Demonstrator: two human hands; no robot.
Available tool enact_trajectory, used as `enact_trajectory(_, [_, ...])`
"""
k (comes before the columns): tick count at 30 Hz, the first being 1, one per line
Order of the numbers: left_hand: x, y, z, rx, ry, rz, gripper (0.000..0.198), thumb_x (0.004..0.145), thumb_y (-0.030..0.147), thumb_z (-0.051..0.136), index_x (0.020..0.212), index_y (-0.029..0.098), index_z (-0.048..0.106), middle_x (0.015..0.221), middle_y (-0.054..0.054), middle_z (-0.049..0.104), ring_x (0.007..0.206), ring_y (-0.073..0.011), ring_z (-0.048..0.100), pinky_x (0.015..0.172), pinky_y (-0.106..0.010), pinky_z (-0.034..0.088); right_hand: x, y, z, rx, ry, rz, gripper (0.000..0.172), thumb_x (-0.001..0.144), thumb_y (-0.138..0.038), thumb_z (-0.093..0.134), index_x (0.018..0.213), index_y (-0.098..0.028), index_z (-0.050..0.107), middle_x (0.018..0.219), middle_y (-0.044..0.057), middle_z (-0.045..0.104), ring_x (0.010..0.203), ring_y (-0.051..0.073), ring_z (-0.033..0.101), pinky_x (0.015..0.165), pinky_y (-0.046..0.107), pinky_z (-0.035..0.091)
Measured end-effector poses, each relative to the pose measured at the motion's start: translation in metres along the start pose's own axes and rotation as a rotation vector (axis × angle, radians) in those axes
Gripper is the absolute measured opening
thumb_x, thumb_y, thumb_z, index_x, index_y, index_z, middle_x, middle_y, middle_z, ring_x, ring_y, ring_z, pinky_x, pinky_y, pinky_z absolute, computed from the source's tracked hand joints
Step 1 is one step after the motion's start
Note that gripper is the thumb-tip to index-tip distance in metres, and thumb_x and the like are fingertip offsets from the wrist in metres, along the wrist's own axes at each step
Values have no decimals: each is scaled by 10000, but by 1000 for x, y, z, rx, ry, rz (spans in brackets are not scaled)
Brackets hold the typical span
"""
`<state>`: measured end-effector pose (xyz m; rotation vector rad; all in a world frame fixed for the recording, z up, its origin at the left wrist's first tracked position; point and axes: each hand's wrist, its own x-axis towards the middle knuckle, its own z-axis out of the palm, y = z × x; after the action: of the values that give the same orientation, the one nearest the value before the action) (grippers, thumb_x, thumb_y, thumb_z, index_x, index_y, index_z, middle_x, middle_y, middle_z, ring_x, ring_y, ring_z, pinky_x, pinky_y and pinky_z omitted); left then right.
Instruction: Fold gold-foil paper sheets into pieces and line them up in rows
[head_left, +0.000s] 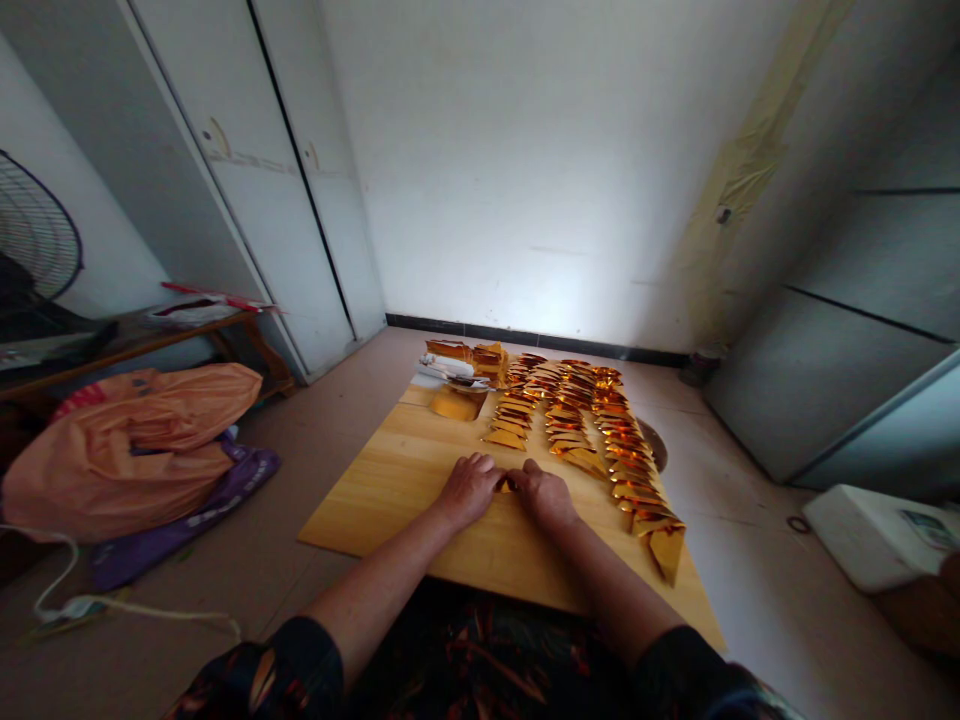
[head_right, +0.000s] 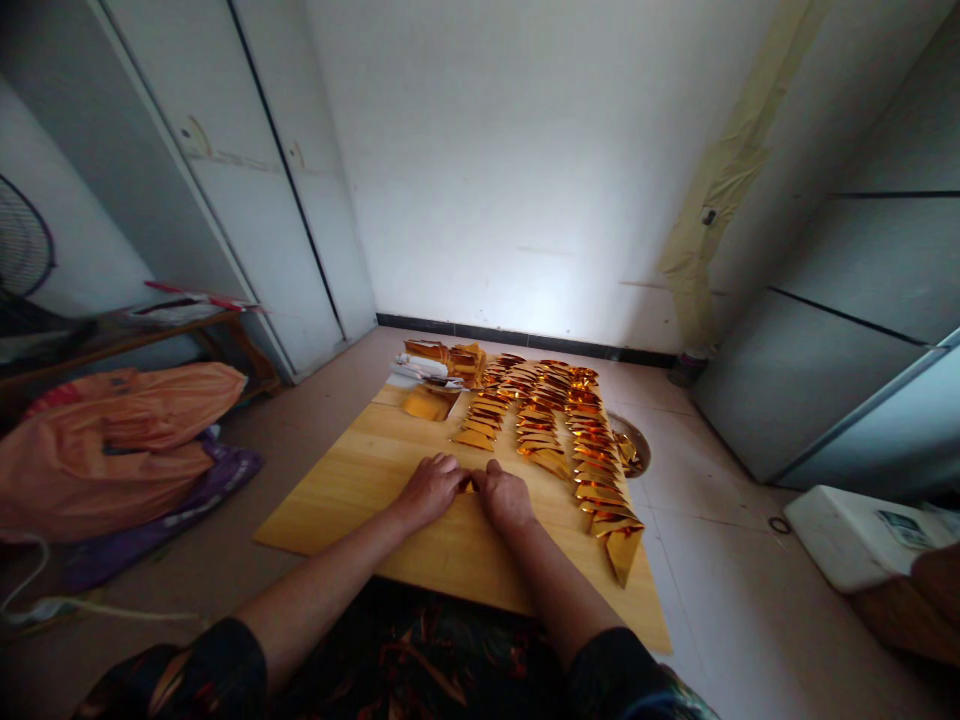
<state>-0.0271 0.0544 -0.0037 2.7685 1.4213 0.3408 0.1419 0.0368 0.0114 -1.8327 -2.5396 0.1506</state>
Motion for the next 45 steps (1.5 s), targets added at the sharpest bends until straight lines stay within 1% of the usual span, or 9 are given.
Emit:
enact_trajectory(8, [-2, 5, -10, 20, -27, -31, 253, 933, 282, 455, 1070, 262, 668, 900, -62, 593, 937, -218, 510, 774, -325, 389, -3, 6, -7, -56, -48, -113, 277, 969, -253, 353, 1139, -267, 572, 1021, 86, 587, 823, 166, 621, 648, 235, 429])
enact_trajectory(17, [1, 5, -12, 2, -39, -28, 210, 908, 247, 493, 981, 246, 690, 909, -60, 607, 943, -221, 514, 767, -325, 389, -25, 13, -6, -75, -29, -81, 252, 947, -186, 371, 1081, -237, 578, 1013, 79, 601, 802, 162, 602, 623, 227, 416])
enact_trajectory(23, [1, 2, -14, -15, -61, -12, 210, 893, 214, 491, 957, 248, 689, 911, -54, 603, 928, -215, 512, 752, -324, 388, -31, 18, -9, -28, 6, -46, 238, 942, -182, 386, 944, -208, 622, 973, 66, 608, 769, 141, 585, 626, 212, 415])
enact_trajectory(27, [1, 2, -15, -18, -63, -17, 210, 897, 236, 495, 979, 267, 685, 914, -52, 596, 936, -220, 513, 752, -329, 386, -20, 11, -3, 184, 161, -75, 255, 929, -179, 400, 934, -199, 655, 941, 52, 615, 832, 144, 579, 716, 212, 429])
enact_trajectory(30, [1, 1, -14, -15, -74, -32, 212, 906, 257, 487, 987, 257, 683, 933, -60, 598, 950, -221, 516, 760, -330, 388, -2, -2, 3, 359, 167, -118, 270, 859, -97, 443, 947, -215, 670, 929, 15, 649, 862, 114, 589, 795, 179, 418])
enact_trajectory(33, [1, -1, -9, -25, -66, -91, 206, 909, 273, 484, 961, 230, 679, 940, -67, 608, 964, -218, 526, 779, -334, 389, 16, -14, 6, 540, 145, 44, 255, 792, -56, 450, 843, -179, 667, 867, 19, 678, 841, 119, 603, 769, 179, 418])
enact_trajectory(36, [-1, -4, -4, -83, -3, -194, 210, 879, 302, 538, 1058, 251, 635, 1018, -54, 619, 1021, -220, 524, 842, -361, 378, 27, -18, 3, 517, 85, 126, 194, 767, -92, 503, 835, -184, 659, 865, 17, 690, 806, 126, 597, 720, 189, 403])
enact_trajectory(39, [-6, -7, -3, -120, 41, -309, 327, 831, 350, 598, 1147, 270, 573, 1141, -46, 598, 1098, -230, 498, 923, -401, 345, 33, -16, -4, 482, 4, 125, 154, 748, -116, 548, 822, -188, 662, 841, 8, 691, 772, 118, 587, 664, 183, 380])
enact_trajectory(45, [-17, -17, -8, -133, -67, -388, 363, 814, 419, 588, 1157, 303, 564, 1353, -47, 487, 1243, -260, 410, 1028, -476, 271, 41, -15, -9, 468, -47, 122, 88, 696, -137, 623, 765, -181, 656, 767, -7, 666, 697, 104, 555, 579, 180, 334])
